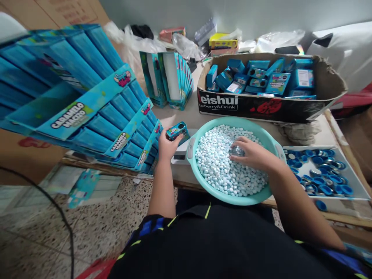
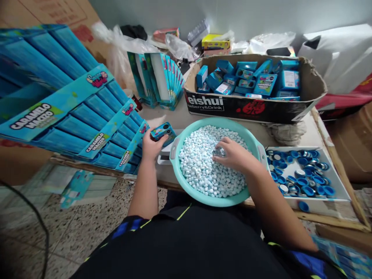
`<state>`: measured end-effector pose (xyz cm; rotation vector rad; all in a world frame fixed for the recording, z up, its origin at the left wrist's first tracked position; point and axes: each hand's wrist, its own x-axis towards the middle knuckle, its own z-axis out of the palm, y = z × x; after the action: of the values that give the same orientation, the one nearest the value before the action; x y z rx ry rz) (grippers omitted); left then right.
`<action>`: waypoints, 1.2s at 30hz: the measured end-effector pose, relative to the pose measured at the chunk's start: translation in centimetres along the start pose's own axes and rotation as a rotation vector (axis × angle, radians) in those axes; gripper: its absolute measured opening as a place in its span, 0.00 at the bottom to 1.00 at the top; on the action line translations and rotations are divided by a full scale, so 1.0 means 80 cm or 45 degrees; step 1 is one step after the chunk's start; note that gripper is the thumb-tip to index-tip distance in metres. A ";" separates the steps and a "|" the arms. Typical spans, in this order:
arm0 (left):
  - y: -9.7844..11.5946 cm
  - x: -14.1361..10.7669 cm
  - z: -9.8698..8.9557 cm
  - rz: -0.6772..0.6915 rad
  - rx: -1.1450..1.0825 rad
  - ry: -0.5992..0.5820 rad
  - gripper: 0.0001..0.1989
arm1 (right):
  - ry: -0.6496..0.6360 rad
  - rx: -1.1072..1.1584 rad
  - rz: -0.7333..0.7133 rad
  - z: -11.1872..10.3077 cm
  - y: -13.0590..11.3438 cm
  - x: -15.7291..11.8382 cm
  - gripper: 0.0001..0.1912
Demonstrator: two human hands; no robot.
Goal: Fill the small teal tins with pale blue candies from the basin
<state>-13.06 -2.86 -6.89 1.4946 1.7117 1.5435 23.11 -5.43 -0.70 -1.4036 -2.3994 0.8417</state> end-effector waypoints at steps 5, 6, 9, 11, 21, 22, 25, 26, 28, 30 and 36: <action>-0.020 -0.012 -0.008 0.011 -0.177 -0.089 0.45 | -0.057 0.013 0.008 -0.001 0.007 0.004 0.14; -0.022 -0.018 -0.015 0.033 -0.192 -0.062 0.43 | -0.059 0.009 0.005 -0.001 0.009 0.004 0.13; -0.028 -0.043 -0.039 0.041 -0.160 0.013 0.36 | -0.042 -0.012 -0.022 0.001 0.013 0.006 0.11; -0.034 -0.060 -0.050 0.008 -0.081 -0.003 0.35 | -0.028 -0.022 -0.024 0.000 0.014 0.006 0.11; -0.054 -0.065 -0.042 0.095 0.055 -0.096 0.32 | 0.248 0.102 0.258 -0.016 -0.006 -0.003 0.11; -0.056 -0.065 -0.042 0.094 0.036 -0.105 0.31 | 0.260 0.106 0.287 -0.017 -0.008 -0.004 0.11; -0.060 -0.068 -0.043 0.046 -0.024 -0.099 0.32 | 0.271 0.130 0.329 -0.019 -0.011 -0.004 0.10; -0.061 -0.069 -0.044 0.026 -0.032 -0.092 0.33 | 0.264 0.142 0.330 -0.018 -0.010 -0.004 0.10; -0.061 -0.069 -0.044 0.006 -0.033 -0.085 0.34 | 0.235 0.177 0.327 -0.016 -0.006 -0.003 0.11; -0.058 -0.067 -0.045 0.008 0.002 -0.106 0.33 | 0.186 0.204 0.285 -0.013 0.000 -0.001 0.12; -0.052 -0.061 -0.044 0.042 0.143 -0.169 0.29 | -0.014 0.098 0.067 -0.011 0.007 0.004 0.16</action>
<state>-16.07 -8.02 -11.19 1.6495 1.7301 1.3503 23.73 -4.63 -0.36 -1.4415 -2.3211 0.9467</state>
